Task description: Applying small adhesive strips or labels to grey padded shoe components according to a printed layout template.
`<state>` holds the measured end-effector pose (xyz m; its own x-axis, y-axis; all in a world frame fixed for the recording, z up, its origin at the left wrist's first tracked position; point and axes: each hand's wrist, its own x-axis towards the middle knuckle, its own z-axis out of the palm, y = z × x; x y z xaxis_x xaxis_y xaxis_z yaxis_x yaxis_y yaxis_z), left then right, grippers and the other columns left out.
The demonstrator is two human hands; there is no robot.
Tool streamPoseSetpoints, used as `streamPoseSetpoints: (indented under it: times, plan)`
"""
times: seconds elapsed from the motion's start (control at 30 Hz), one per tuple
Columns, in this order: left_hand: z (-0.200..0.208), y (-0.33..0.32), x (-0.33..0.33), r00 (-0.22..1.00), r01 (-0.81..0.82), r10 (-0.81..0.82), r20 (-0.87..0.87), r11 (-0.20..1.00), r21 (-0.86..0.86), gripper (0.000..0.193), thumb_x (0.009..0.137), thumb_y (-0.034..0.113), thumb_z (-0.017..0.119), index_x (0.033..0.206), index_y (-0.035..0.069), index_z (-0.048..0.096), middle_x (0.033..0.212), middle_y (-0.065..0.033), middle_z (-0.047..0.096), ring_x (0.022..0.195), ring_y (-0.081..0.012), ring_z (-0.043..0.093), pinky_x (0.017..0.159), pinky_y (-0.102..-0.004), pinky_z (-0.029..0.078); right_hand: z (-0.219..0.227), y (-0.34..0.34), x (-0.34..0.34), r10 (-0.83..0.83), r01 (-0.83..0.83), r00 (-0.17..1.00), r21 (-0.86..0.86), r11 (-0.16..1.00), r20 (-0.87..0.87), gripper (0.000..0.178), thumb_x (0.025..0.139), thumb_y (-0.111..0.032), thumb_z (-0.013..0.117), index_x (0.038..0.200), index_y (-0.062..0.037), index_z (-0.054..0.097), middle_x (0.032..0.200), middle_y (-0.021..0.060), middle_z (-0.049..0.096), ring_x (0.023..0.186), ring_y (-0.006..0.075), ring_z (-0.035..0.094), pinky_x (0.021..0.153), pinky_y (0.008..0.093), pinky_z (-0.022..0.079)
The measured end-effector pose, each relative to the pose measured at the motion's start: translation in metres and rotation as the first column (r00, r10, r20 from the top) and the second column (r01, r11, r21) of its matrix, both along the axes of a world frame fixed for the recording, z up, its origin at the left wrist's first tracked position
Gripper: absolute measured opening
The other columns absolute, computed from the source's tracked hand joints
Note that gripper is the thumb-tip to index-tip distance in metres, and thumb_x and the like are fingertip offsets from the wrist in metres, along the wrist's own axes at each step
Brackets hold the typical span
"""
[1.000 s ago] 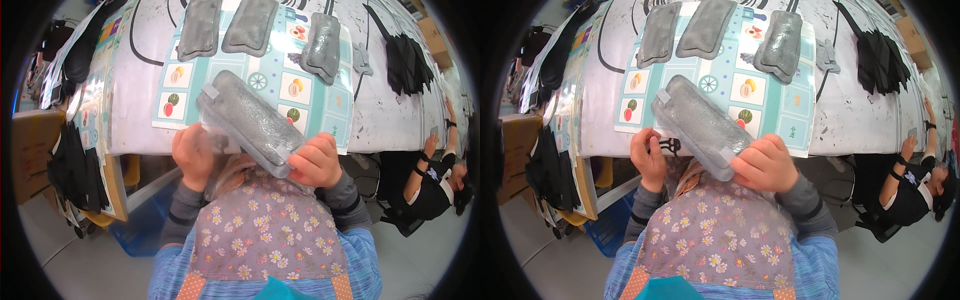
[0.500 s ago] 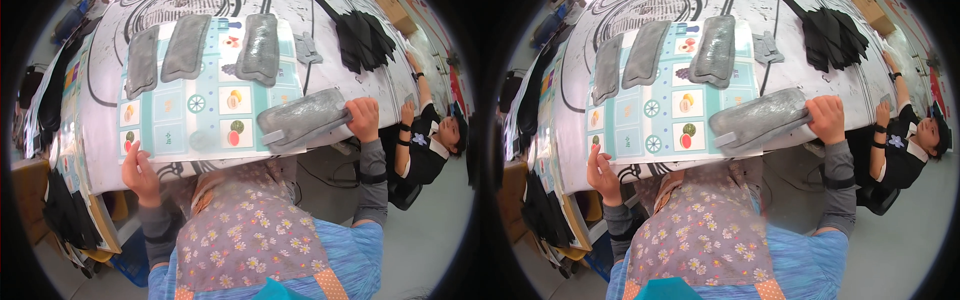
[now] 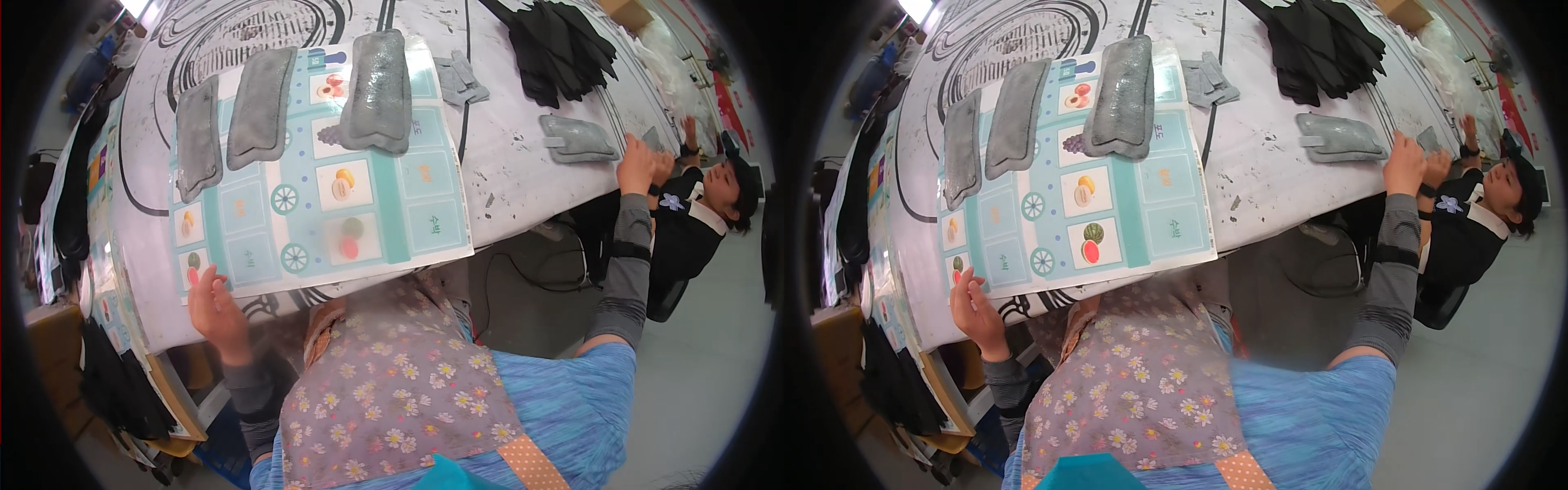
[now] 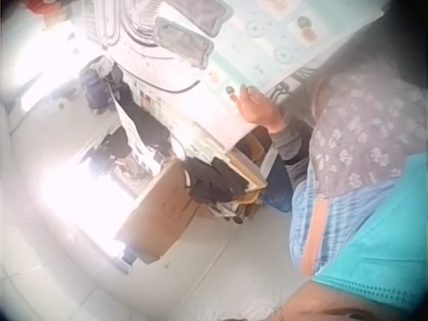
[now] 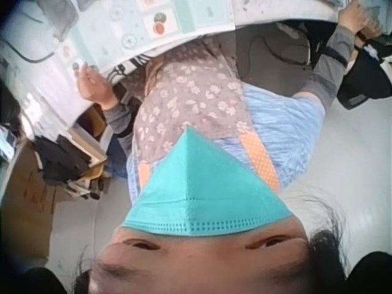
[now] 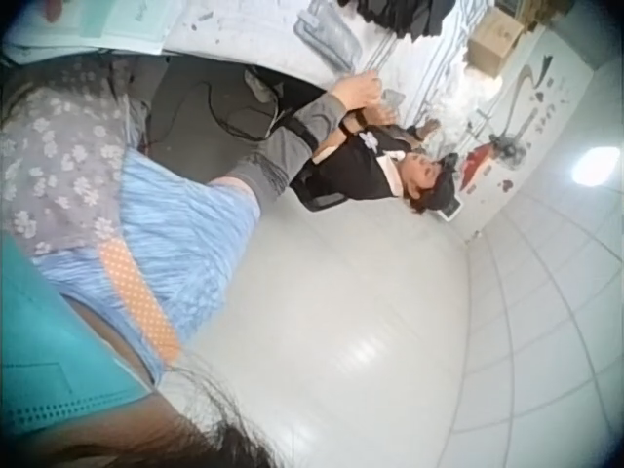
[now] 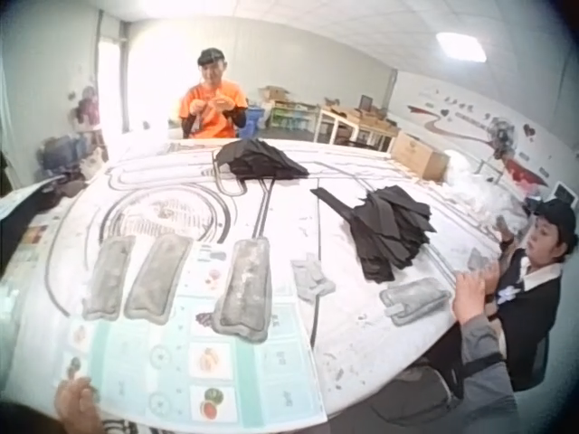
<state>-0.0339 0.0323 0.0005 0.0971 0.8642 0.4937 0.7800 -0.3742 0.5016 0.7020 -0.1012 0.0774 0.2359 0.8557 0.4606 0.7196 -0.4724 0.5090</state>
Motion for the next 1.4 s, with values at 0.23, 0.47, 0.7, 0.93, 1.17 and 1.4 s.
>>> streamPoseSetpoints:
  times: [0.23,0.47,0.7,0.93,1.17,1.4]
  plan:
    - [0.031,0.011,0.025,0.927,0.210,-0.260,-0.270,0.957,-0.199,0.042,0.096,0.012,0.055,0.136,0.001,0.059,0.143,-0.0175,0.057,0.136,-0.0369,0.049,0.111,-0.0454,0.039,0.016,0.087,-0.101,0.332,-0.189,0.667,0.279,0.941,-0.667,0.027,0.089,-0.012,0.065,0.113,-0.0013,0.066,0.107,0.0133,0.071,0.097,0.0255,0.068,0.085,0.0332,0.053]
    - [0.032,0.006,0.025,0.930,0.179,-0.256,-0.264,0.943,-0.281,0.044,0.098,0.015,0.055,0.140,0.001,0.057,0.144,-0.0195,0.056,0.137,-0.0385,0.048,0.112,-0.0453,0.039,-0.024,0.207,-0.200,0.421,-0.300,0.358,0.325,0.897,-0.834,0.028,0.089,-0.023,0.074,0.100,0.0008,0.063,0.083,0.0102,0.065,0.074,0.0200,0.062,0.070,0.0314,0.050]
    - [0.054,-0.018,0.032,0.949,0.068,-0.162,-0.271,0.943,-0.324,0.041,0.100,0.018,0.054,0.137,0.002,0.059,0.142,-0.0186,0.058,0.137,-0.0380,0.049,0.111,-0.0448,0.039,-0.031,0.241,-0.181,0.314,-0.401,0.328,0.170,0.900,-0.891,0.030,0.081,-0.022,0.078,0.091,0.0008,0.061,0.079,0.0127,0.064,0.071,0.0256,0.060,0.066,0.0367,0.048]
    - [0.064,-0.014,0.036,0.961,0.072,-0.142,-0.239,0.958,-0.277,0.032,0.099,0.016,0.059,0.125,-0.001,0.066,0.135,-0.0176,0.064,0.129,-0.0379,0.056,0.108,-0.0449,0.042,0.002,0.229,-0.177,0.312,-0.267,0.294,0.236,0.934,-0.904,0.015,0.085,-0.011,0.072,0.090,0.0012,0.065,0.073,0.0080,0.064,0.066,0.0156,0.059,0.064,0.0303,0.048]
    - [0.061,-0.017,0.050,0.978,0.119,-0.138,-0.159,0.985,-0.121,0.023,0.089,0.008,0.068,0.111,-0.001,0.070,0.122,-0.0154,0.070,0.115,-0.0352,0.063,0.102,-0.0464,0.046,0.030,0.196,-0.224,0.345,-0.254,0.033,0.326,0.910,-0.938,0.014,0.090,-0.008,0.069,0.100,0.0006,0.065,0.073,0.0030,0.062,0.066,0.0094,0.058,0.062,0.0254,0.045]
    - [0.062,-0.023,0.057,0.939,0.319,-0.331,-0.095,0.939,-0.128,0.025,0.083,0.008,0.072,0.107,0.005,0.073,0.115,-0.0096,0.072,0.108,-0.0302,0.064,0.101,-0.0474,0.046,0.041,0.164,-0.280,0.273,-0.327,-0.208,0.330,0.886,-0.939,0.009,0.093,-0.002,0.064,0.102,0.0001,0.065,0.078,0.0018,0.062,0.071,0.0080,0.057,0.065,0.0231,0.044]
